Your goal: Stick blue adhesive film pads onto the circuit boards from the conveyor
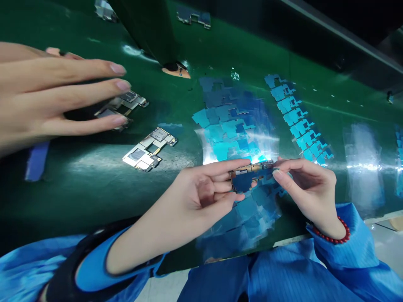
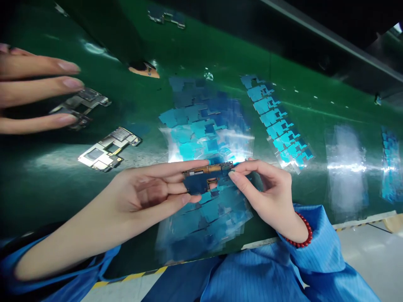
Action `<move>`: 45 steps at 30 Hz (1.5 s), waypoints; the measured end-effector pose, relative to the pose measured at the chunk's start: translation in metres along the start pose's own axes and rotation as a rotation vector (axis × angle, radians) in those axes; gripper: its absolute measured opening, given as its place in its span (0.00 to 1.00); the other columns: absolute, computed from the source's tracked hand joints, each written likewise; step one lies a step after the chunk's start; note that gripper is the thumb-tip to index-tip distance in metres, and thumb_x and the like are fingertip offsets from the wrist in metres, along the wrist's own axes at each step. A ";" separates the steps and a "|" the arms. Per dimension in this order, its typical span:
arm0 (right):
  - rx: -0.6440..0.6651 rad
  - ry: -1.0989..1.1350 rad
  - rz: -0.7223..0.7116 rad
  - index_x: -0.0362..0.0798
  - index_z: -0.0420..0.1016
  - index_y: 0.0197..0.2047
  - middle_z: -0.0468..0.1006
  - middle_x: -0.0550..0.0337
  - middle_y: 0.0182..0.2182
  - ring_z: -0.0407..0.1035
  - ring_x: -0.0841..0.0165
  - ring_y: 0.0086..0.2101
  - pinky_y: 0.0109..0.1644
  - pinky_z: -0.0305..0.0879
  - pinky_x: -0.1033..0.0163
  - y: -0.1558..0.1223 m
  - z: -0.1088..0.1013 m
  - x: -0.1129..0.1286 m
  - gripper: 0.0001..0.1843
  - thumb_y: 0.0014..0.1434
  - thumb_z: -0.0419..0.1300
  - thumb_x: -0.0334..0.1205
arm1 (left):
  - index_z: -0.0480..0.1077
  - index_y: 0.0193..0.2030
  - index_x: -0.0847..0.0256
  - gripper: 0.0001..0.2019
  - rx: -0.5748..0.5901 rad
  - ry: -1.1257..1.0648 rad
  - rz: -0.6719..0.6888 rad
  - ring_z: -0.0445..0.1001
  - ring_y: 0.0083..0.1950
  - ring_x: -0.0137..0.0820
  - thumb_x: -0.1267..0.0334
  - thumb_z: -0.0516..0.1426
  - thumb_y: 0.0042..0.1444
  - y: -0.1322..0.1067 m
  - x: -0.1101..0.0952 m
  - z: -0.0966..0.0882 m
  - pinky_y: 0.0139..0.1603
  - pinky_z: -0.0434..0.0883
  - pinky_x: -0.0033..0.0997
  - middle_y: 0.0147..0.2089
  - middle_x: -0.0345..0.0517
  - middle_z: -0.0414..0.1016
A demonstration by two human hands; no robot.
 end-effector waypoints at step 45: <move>-0.035 -0.028 0.030 0.50 0.78 0.31 0.81 0.65 0.27 0.76 0.73 0.28 0.37 0.78 0.70 0.001 0.005 0.002 0.06 0.52 0.67 0.28 | 0.74 0.55 0.55 0.24 -0.124 -0.057 -0.102 0.82 0.45 0.38 0.69 0.63 0.49 -0.005 -0.001 0.003 0.49 0.77 0.34 0.34 0.39 0.84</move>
Point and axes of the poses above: each hand's wrist, its own y-axis towards the middle knuckle, its own z-axis out of the palm, x = y × z, the point moved 4 cm from there along y, towards the middle knuckle
